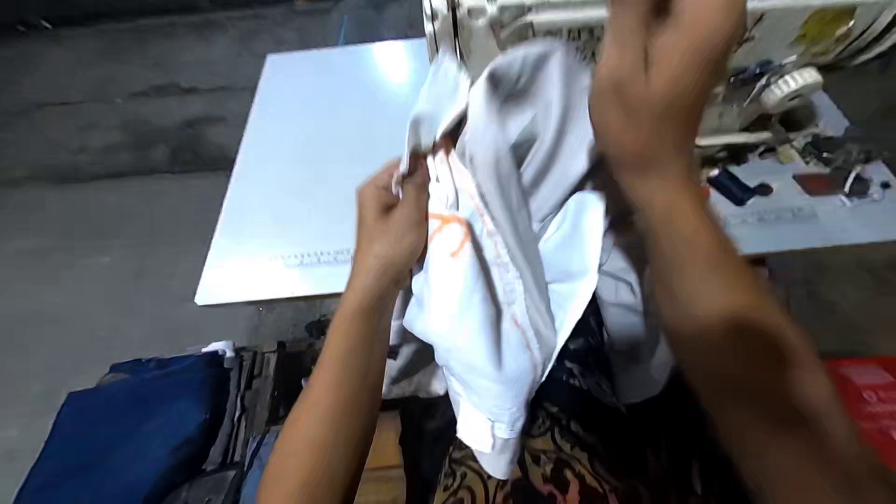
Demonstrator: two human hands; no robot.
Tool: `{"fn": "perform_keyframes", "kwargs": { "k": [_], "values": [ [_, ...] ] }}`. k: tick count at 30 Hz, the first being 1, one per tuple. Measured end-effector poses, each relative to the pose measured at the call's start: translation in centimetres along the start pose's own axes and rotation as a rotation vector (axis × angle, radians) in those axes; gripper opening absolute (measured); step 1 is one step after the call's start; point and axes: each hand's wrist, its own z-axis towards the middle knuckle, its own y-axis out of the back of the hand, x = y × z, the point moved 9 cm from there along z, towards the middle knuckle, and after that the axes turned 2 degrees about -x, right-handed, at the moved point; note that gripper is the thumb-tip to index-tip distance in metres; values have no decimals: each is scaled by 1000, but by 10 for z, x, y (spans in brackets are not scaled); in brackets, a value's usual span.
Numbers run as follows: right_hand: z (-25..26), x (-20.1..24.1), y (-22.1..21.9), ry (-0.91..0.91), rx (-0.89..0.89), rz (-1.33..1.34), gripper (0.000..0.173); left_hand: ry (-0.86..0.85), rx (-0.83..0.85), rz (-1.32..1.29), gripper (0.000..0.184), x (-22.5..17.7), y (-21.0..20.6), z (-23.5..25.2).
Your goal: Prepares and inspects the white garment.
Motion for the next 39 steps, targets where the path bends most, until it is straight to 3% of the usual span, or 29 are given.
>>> {"fn": "perform_keyframes", "kwargs": {
  "k": [1,3,5,7,10,13,14,16,17,19,22,24,25,28,31,34,36,39],
  "values": [
    [-23,2,0,-102,70,13,28,204,-16,-78,29,33,3,2],
    [-98,1,-14,-334,201,-33,34,445,-45,-176,36,81,3,-5],
    [-166,-9,-44,-523,361,-90,37,501,-43,-226,35,94,-3,-10],
    [-193,-13,-64,-572,409,-120,36,462,0,-168,36,79,-5,-13],
    [-171,2,-43,-505,274,59,26,161,5,126,35,25,21,-15],
    [-130,7,1,-445,200,-31,24,-253,-186,489,31,-27,67,-3],
    [-128,-2,-1,-500,277,-107,28,-262,-226,599,35,-24,74,8],
    [-147,-29,-27,-639,441,-200,37,-40,-174,818,44,17,73,38],
    [-159,-40,-42,-679,485,-230,41,77,-118,905,47,45,71,53],
    [-175,-51,-58,-692,490,-300,41,145,-95,1023,52,69,71,62],
    [-164,-32,-29,-517,249,-278,34,-159,-182,1020,39,9,44,14],
    [-138,5,-5,-350,103,52,25,-387,-173,879,24,-22,3,-36],
    [-130,20,-6,-360,131,284,21,-433,-144,803,20,-21,-15,-53],
    [-157,18,-60,-648,293,788,25,-315,-93,773,25,40,-34,-67],
    [-214,-41,-98,-1025,167,894,30,-121,-82,976,43,88,-16,-65],
    [-224,-41,-91,-995,153,802,26,19,22,931,42,79,-5,-71],
    [-217,-40,-91,-935,138,769,21,-60,8,855,35,59,-12,-72],
    [-211,-36,-87,-836,118,746,15,-72,24,829,33,63,-26,-82]
  ]
}}
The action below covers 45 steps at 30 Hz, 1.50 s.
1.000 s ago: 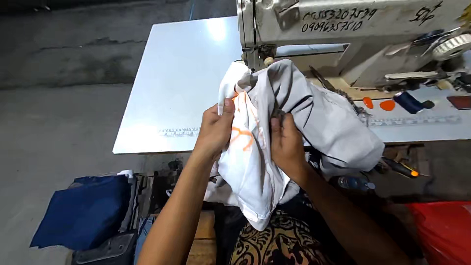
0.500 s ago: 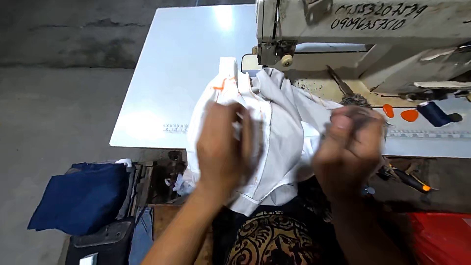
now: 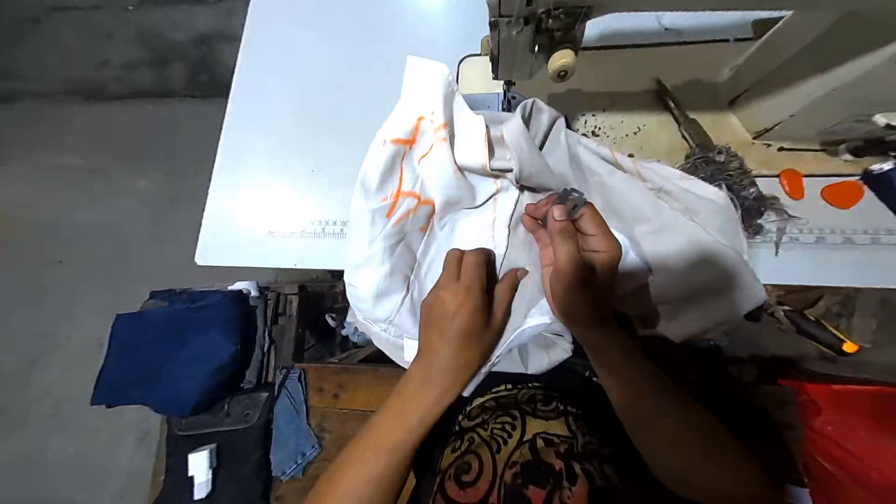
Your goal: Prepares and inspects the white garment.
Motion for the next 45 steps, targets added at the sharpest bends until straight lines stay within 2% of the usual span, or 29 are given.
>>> {"fn": "perform_keyframes", "kwargs": {
  "k": [2,5,8,10,13,15,18,22,34,41,45],
  "values": [
    [-1,7,-1,88,23,-52,14,-12,-29,15,24,0,1,2],
    [-7,20,1,116,15,-46,11,-13,14,37,22,0,4,6],
    [-24,35,-7,32,24,119,3,-41,56,69,21,-5,2,11],
    [-38,29,-15,-61,35,154,7,-5,120,-6,21,1,0,12],
    [-41,-3,-10,-159,74,-71,22,129,304,-272,18,24,-3,19],
    [-40,0,-14,-77,148,-298,22,191,412,-442,14,31,-6,24],
    [-43,9,-23,79,201,-497,16,206,498,-516,13,33,-8,29],
    [-46,10,-28,141,209,-526,15,180,534,-567,12,35,-9,32],
    [-47,10,-33,132,228,-554,18,150,534,-628,10,37,-10,34],
    [-49,8,-36,94,306,-586,29,163,548,-621,13,35,-11,31],
    [-45,6,-29,51,266,-510,23,146,593,-637,14,36,-11,31]
  ]
}}
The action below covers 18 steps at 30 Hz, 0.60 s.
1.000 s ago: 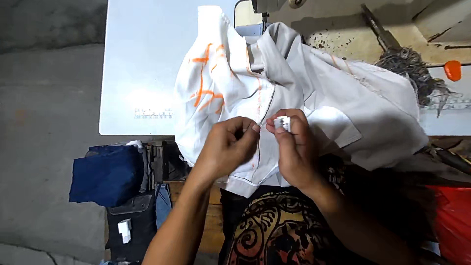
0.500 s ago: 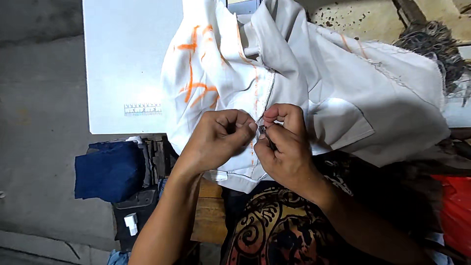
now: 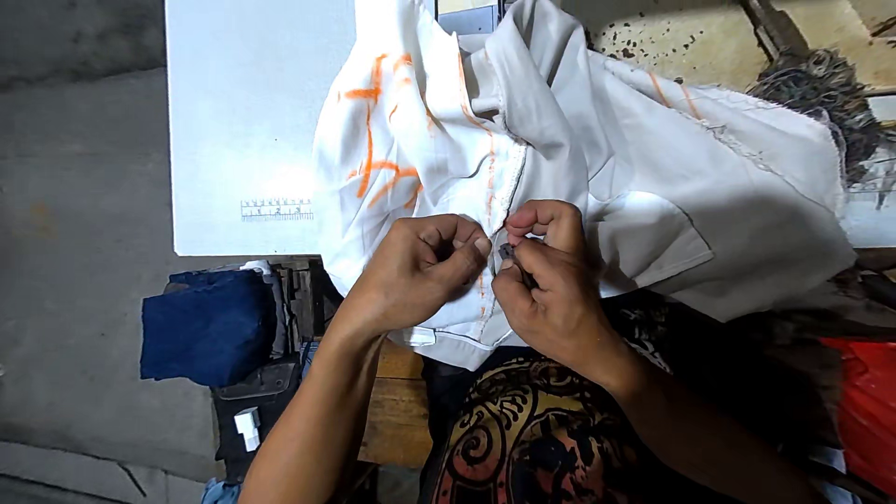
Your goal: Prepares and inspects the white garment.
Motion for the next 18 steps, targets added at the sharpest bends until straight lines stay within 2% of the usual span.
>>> {"fn": "perform_keyframes", "kwargs": {
  "k": [9,14,16,18],
  "values": [
    [0,2,-1,10,-41,-14,21,-3,-8,11,12,1,1,0],
    [1,0,-2,-31,46,-19,27,-27,-31,0,13,3,1,0],
    [5,-8,7,-74,32,63,20,-53,-97,80,11,-1,2,-3],
    [6,-15,15,-92,-38,221,17,-88,-211,274,10,-11,-2,-14]
  ]
}}
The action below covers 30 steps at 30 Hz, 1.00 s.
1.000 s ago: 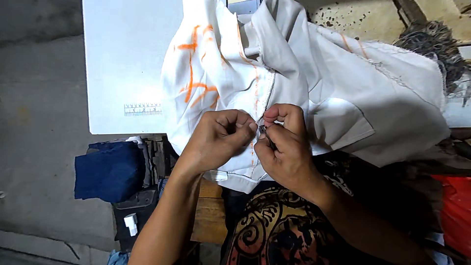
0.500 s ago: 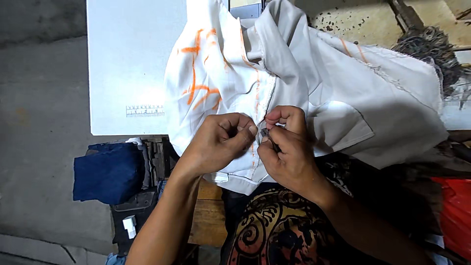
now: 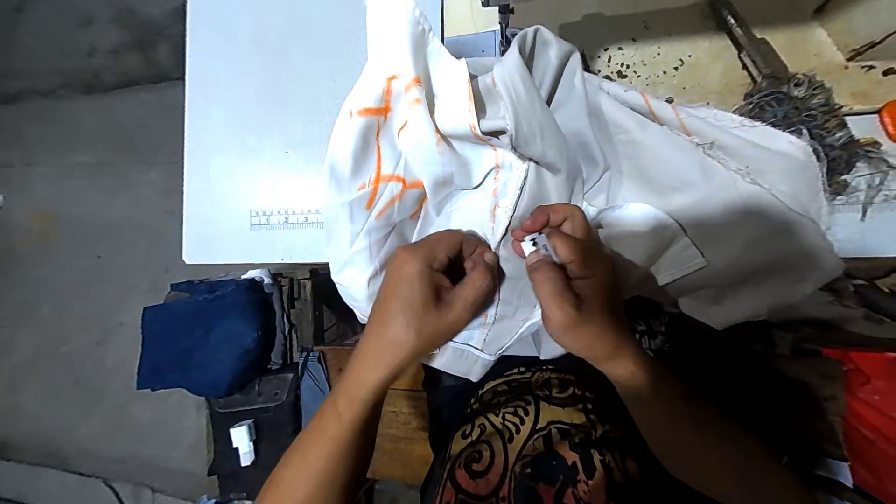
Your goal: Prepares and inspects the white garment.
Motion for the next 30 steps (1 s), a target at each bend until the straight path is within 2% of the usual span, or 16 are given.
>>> {"fn": "perform_keyframes", "kwargs": {
  "k": [3,5,10,13,30],
  "values": [
    [-10,8,10,79,-132,243,16,-63,-158,268,19,-12,-8,-15],
    [-22,24,5,144,-132,232,14,-61,-182,269,21,-10,-11,-17],
    [-24,10,-12,144,-111,-94,19,63,16,29,13,8,-7,-9],
    [-24,9,-19,145,-54,-161,21,102,91,-55,11,13,-5,-7],
    [-24,11,-23,150,-56,-248,20,98,85,-94,9,14,-4,-6]
  ]
}}
